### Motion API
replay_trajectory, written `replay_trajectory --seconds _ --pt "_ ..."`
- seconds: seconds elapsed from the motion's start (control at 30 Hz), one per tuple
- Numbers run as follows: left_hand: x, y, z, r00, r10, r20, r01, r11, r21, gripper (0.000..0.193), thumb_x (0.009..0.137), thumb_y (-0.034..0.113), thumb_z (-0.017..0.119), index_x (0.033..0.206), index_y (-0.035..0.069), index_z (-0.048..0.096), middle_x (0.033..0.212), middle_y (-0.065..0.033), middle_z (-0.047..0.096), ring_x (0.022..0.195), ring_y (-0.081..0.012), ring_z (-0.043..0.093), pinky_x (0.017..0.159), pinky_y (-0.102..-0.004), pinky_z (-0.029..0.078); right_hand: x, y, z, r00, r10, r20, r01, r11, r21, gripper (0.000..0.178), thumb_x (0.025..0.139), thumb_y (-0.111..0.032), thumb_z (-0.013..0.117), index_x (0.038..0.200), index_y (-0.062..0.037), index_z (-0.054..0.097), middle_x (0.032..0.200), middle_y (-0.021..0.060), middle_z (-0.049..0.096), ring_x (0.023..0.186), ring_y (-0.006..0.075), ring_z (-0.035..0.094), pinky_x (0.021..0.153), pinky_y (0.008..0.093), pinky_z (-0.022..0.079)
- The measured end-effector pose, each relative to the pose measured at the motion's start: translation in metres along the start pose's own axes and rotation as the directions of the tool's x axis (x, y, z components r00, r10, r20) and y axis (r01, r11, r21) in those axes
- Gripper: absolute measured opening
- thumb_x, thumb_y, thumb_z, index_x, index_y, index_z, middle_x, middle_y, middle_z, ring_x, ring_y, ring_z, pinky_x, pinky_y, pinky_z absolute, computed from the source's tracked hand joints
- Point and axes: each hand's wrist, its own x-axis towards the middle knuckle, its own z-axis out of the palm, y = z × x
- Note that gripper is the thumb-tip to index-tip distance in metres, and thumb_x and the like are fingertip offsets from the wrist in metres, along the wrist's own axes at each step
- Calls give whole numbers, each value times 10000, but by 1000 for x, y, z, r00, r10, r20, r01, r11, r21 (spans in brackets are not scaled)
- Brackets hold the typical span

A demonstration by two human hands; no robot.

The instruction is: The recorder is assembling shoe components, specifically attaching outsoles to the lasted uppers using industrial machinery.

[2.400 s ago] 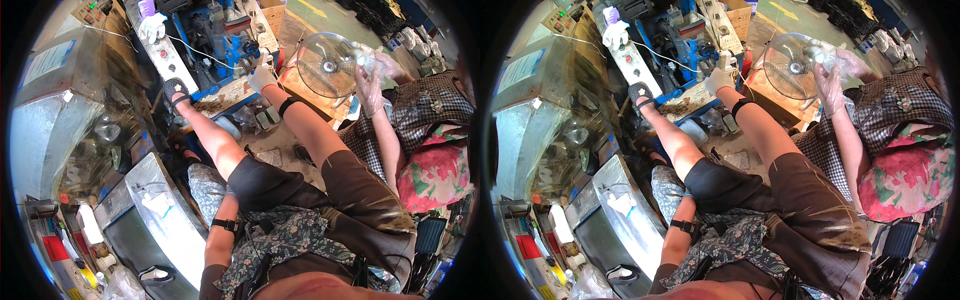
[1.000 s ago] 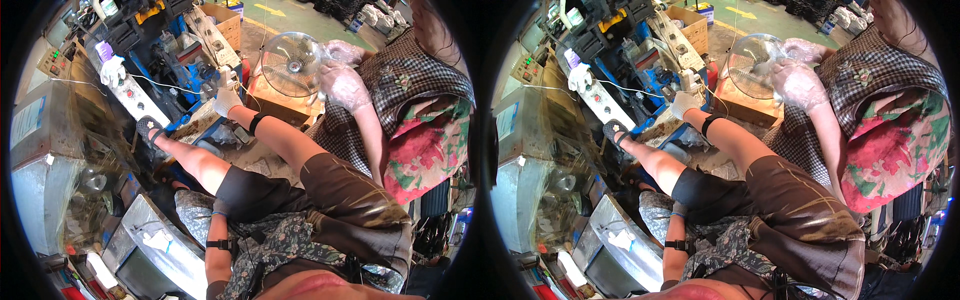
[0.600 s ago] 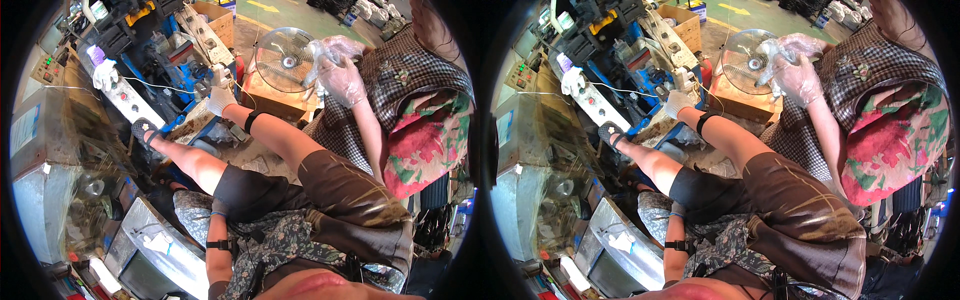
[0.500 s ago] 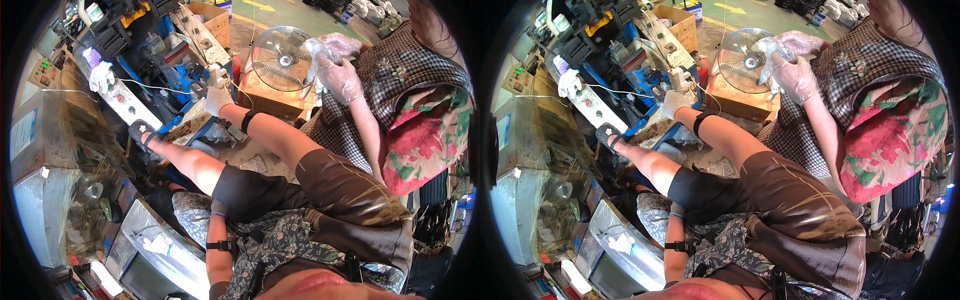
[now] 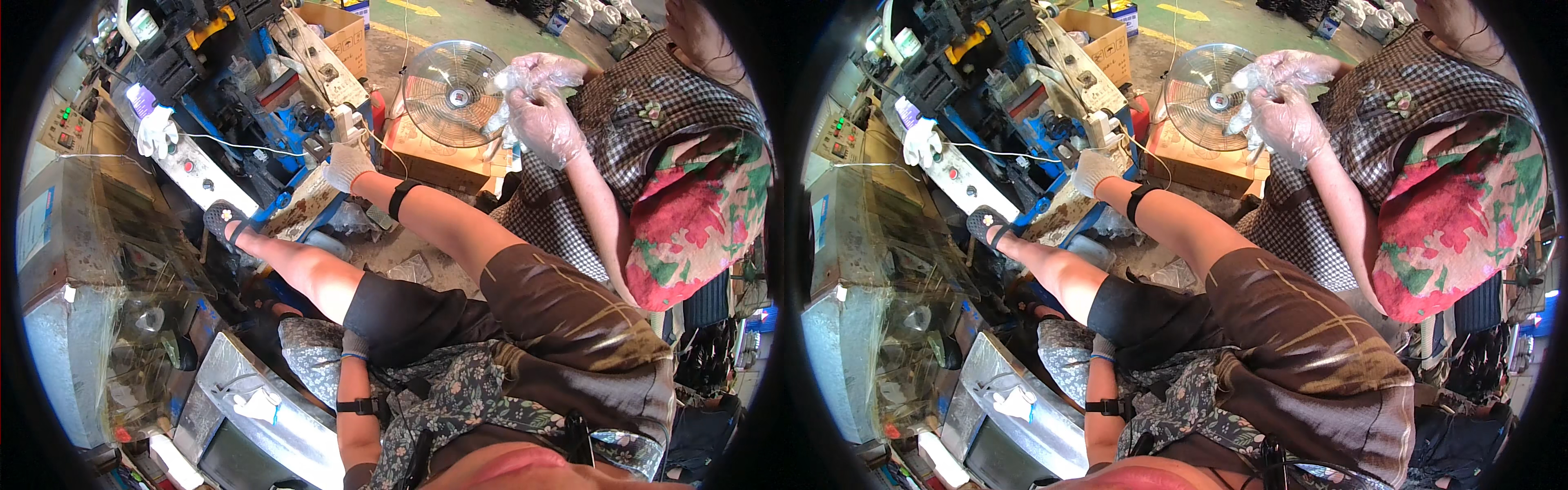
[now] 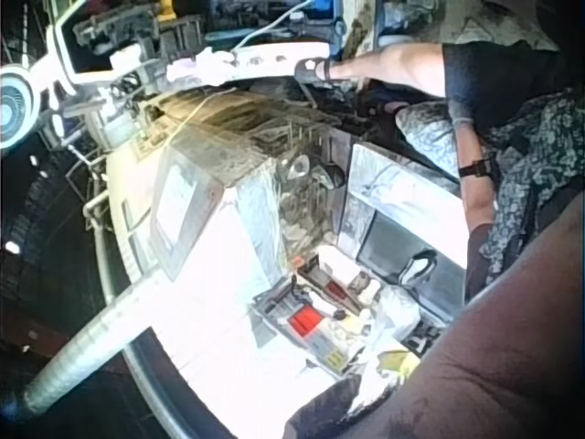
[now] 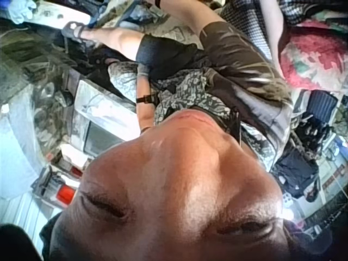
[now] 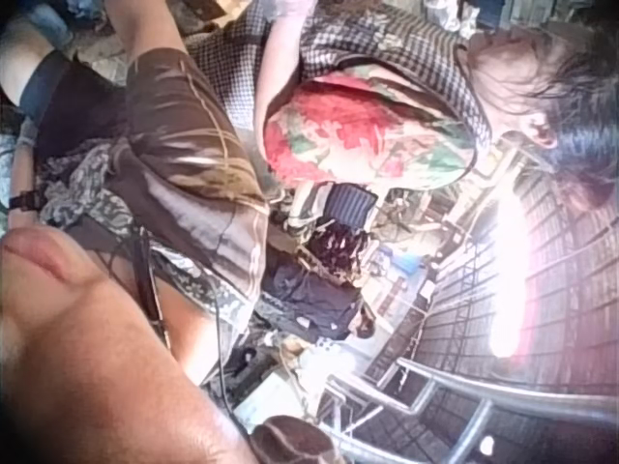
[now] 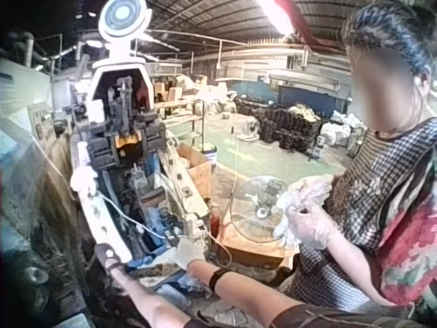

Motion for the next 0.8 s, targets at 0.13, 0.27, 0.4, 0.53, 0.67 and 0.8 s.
replay_trajectory --seconds 0.13,0.27,0.4,0.53,0.67,0.8 --pt "-2 -2 0 1000 -4 1 4 1000 -1 395 978 352 590 1271 91 638 1225 -192 677 1047 -344 685 876 -422 544 -2 0 -1 999 -36 4 37 999 -31 454 910 -351 611 1132 46 629 1022 285 705 999 424 694 870 477 545" --pt "-1 -5 1 1000 -7 4 7 1000 1 397 977 358 592 1271 95 639 1224 -190 678 1043 -341 688 873 -422 546 -4 0 -3 999 -32 -3 32 999 -8 444 903 -344 613 1123 41 639 1038 293 700 1009 432 689 879 478 542" --pt "1 -7 0 1000 -7 6 7 1000 0 398 977 364 593 1270 98 639 1224 -187 679 1040 -338 690 870 -422 548 -5 0 -6 1000 -24 -13 24 1000 1 429 881 -316 621 1110 47 642 1055 305 691 1024 439 683 898 481 534" --pt "2 -8 -1 1000 -6 7 6 1000 -2 400 977 370 594 1270 102 640 1223 -184 681 1037 -335 693 868 -421 550 -6 -1 -8 1000 -26 9 26 1000 7 428 861 -292 628 1108 59 636 1058 311 688 1033 439 680 907 481 530" --pt "2 -9 -2 1000 -7 6 7 1000 -4 402 977 377 596 1270 105 641 1223 -182 682 1033 -332 696 865 -421 552 -7 -1 -9 999 -43 0 43 999 14 429 857 -284 625 1101 68 632 1053 313 687 1028 438 682 898 479 536" --pt "3 -9 -3 1000 -9 8 9 1000 -4 403 976 383 597 1270 109 641 1222 -179 683 1030 -329 698 862 -420 554 -5 2 -7 999 -47 9 47 999 10 441 857 -290 626 1108 72 619 1064 311 684 1026 434 684 889 474 541"
